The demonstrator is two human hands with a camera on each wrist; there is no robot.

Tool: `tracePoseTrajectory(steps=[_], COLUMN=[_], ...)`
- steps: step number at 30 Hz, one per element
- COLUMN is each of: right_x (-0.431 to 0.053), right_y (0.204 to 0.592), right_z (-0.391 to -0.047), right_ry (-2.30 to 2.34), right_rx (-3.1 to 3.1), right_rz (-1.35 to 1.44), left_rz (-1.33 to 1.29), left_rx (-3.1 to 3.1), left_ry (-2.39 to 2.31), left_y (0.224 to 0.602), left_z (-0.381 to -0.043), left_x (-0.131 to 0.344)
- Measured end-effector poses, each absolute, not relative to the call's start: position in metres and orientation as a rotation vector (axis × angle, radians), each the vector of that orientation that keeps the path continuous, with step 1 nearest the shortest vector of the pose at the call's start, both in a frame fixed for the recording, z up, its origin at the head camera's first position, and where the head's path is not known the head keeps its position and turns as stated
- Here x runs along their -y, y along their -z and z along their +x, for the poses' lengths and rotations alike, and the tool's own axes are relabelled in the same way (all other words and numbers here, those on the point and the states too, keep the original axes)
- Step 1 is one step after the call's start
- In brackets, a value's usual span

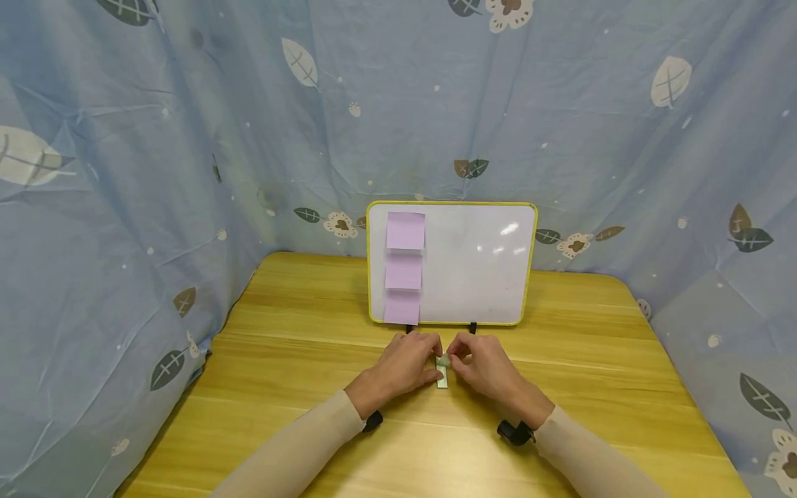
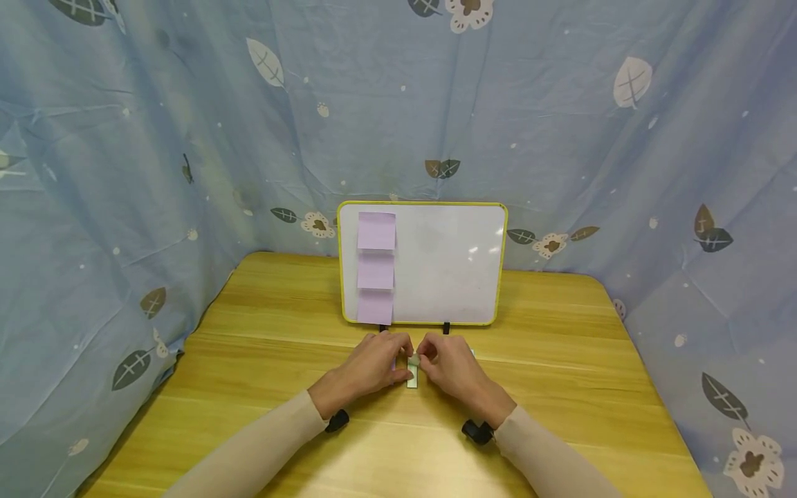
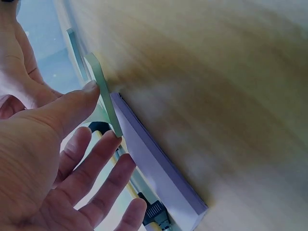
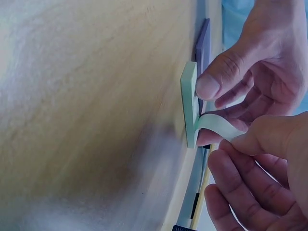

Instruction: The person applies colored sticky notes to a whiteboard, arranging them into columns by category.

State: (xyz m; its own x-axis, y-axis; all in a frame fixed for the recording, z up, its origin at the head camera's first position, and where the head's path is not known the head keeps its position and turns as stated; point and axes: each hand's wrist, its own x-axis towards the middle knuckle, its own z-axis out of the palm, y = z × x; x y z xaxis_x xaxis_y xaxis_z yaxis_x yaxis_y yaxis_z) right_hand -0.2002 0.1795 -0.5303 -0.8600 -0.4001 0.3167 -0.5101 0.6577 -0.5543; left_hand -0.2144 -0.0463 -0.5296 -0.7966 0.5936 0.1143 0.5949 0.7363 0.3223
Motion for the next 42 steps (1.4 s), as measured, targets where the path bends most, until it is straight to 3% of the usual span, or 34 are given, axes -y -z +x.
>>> tracePoseTrajectory(steps=[42], right_x=[-0.191], right_y=[0.529], right_z=[-0.222], right_ry=[-0.976], right_rx=[2.731], right_rz=[0.544], left_rz=[-1.007], left_rx=[2.957], left_ry=[0.550], left_y=[0.524], left_z=[-0.211], left_x=[0.047])
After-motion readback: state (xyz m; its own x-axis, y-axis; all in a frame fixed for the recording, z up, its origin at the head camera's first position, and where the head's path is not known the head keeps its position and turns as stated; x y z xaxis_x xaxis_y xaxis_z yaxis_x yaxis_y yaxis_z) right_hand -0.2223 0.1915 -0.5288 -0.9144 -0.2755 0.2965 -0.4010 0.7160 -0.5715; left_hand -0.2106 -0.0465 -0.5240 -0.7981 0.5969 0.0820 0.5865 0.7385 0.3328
